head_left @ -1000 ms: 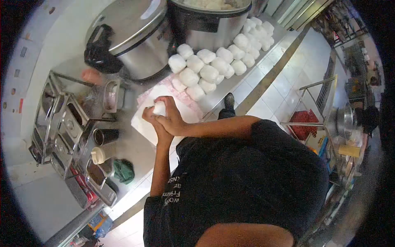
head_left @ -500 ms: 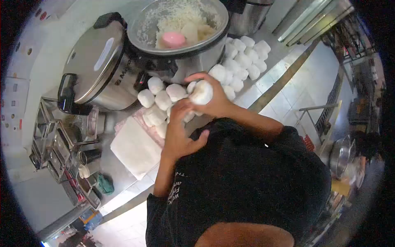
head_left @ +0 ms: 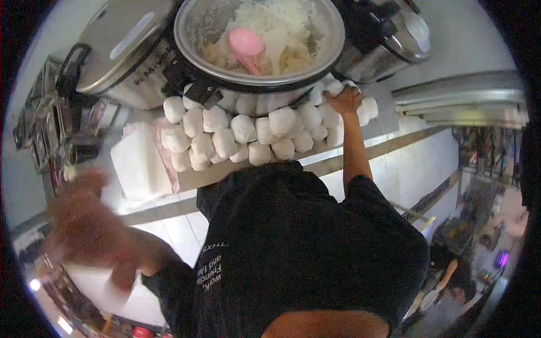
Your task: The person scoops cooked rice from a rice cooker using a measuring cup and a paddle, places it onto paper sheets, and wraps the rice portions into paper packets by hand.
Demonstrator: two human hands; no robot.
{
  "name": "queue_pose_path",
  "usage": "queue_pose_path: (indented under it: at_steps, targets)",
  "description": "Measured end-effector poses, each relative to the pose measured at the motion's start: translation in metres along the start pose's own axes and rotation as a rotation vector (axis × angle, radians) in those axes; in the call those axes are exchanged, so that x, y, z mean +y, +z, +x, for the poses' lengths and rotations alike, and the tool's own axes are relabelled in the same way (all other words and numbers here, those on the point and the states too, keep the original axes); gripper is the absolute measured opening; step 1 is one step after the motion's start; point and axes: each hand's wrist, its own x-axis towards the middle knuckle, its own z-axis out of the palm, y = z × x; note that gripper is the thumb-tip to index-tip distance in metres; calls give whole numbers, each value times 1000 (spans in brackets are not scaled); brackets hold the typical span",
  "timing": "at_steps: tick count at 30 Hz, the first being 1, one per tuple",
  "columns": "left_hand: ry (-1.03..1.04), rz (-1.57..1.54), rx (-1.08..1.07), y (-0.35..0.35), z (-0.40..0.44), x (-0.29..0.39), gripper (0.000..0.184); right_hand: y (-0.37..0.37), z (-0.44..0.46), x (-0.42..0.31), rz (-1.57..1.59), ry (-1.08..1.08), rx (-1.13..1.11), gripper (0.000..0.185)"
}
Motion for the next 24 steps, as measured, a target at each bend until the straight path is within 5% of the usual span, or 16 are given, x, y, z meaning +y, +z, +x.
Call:
queue_pose_path:
  at_steps: [2,4,6,8,10,12,14,15,18,24]
  targets:
    - [179,-57,-113,-5,42,17,65,-9,1,-14,-112,157,-172,106]
    - [306,-157,-339,8,81,30,66,-31,2,-13,-88,40,8,97]
    - [358,-218,-486,25,102,33,67,-98,22,-39,201,-361,208,73]
    - [388,-267,-570,35,116,28,67,-161,31,-99,746,-337,221,53]
    - [382,-278,-613,40,121,25,68,-214,34,-168,844,-531,6,44]
    - [370,-311,-661,42,131,19,69,-221,47,-220,743,-757,-586,45]
    - [379,-326,-682,39,137,8,70,-161,84,-254,425,-729,-1204,38]
    - [394,-330,-673,35,137,6,70,-135,83,-267,286,-816,-1267,29]
    - [432,-341,-671,22,139,8,72,-84,67,-300,-281,-915,-1098,28]
    - [456,-411,-666,-3,161,2,75,19,61,-293,-448,-962,-739,26]
